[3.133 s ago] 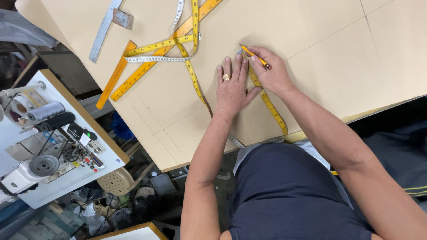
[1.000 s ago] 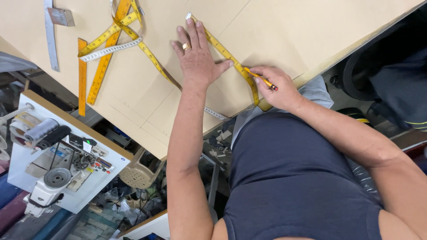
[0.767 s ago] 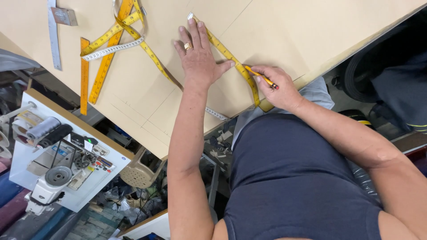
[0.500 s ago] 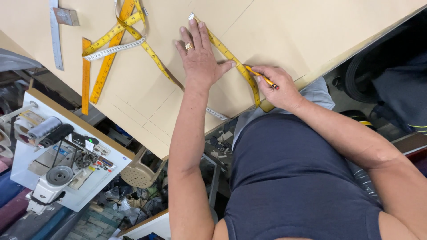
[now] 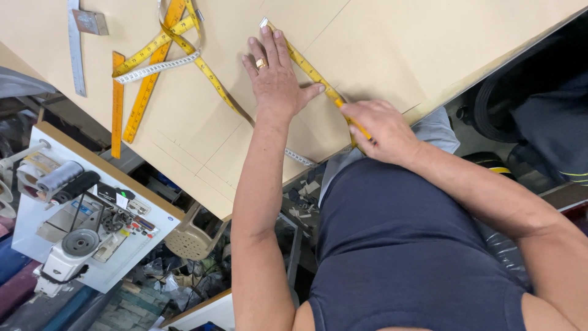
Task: The person measures and marks a large piece of light-colored fabric on a work table using a set square, a metal ruler, a flexible measuring tape, and a pencil. They draw straight lines and make measurement marks to create a pattern layout.
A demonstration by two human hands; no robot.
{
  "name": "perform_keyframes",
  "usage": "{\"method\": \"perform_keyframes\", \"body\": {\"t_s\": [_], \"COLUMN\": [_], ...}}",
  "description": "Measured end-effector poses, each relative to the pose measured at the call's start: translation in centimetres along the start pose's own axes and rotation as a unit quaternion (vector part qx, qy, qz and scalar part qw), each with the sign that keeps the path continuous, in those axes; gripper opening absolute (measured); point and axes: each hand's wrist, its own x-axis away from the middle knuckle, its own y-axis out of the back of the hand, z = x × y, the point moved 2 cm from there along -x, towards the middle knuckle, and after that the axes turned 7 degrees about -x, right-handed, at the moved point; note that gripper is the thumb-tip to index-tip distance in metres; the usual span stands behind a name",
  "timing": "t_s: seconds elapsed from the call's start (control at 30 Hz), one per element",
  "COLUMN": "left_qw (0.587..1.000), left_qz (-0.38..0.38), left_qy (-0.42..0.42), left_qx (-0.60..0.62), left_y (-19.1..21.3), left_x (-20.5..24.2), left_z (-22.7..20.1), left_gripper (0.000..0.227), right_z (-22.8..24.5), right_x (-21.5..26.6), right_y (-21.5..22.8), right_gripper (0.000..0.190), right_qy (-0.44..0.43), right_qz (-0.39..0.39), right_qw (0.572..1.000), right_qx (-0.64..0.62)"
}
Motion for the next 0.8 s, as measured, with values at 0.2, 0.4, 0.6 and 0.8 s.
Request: {"method": "perform_keyframes", "body": {"t_s": [0.2,0.4,0.6,0.8], "left_qw": [1.000,1.000,0.993,0.916], "left_qz": [-0.018,-0.016,-0.114,-0.363], "left_qy": [0.005,0.011,-0.007,-0.082], "left_qx": [-0.009,-0.014,-0.039,0.150], "left_y": [-0.2,-0.2,0.0,-1.2], "left_x": [-0.1,0.5,2.0,3.4], "left_z": [-0.2,-0.3,-1.4,-2.1], "left_gripper": [0.142,0.142,0.119,0.048], "right_z": [-2.0,-3.4,-3.7,-3.6], "right_x": [0.5,1.0,0.9,0.9], "right_y": [-2.1,-2.4,-2.3,-2.1], "right_gripper": [0.034,0.040,0.039,0.040], "right_qy": [0.169,0.177,0.184,0.181], "right_qz": [0.105,0.126,0.126,0.133], "right_qw": [0.939,0.932,0.930,0.933], "right_qx": [0.282,0.290,0.291,0.282]}}
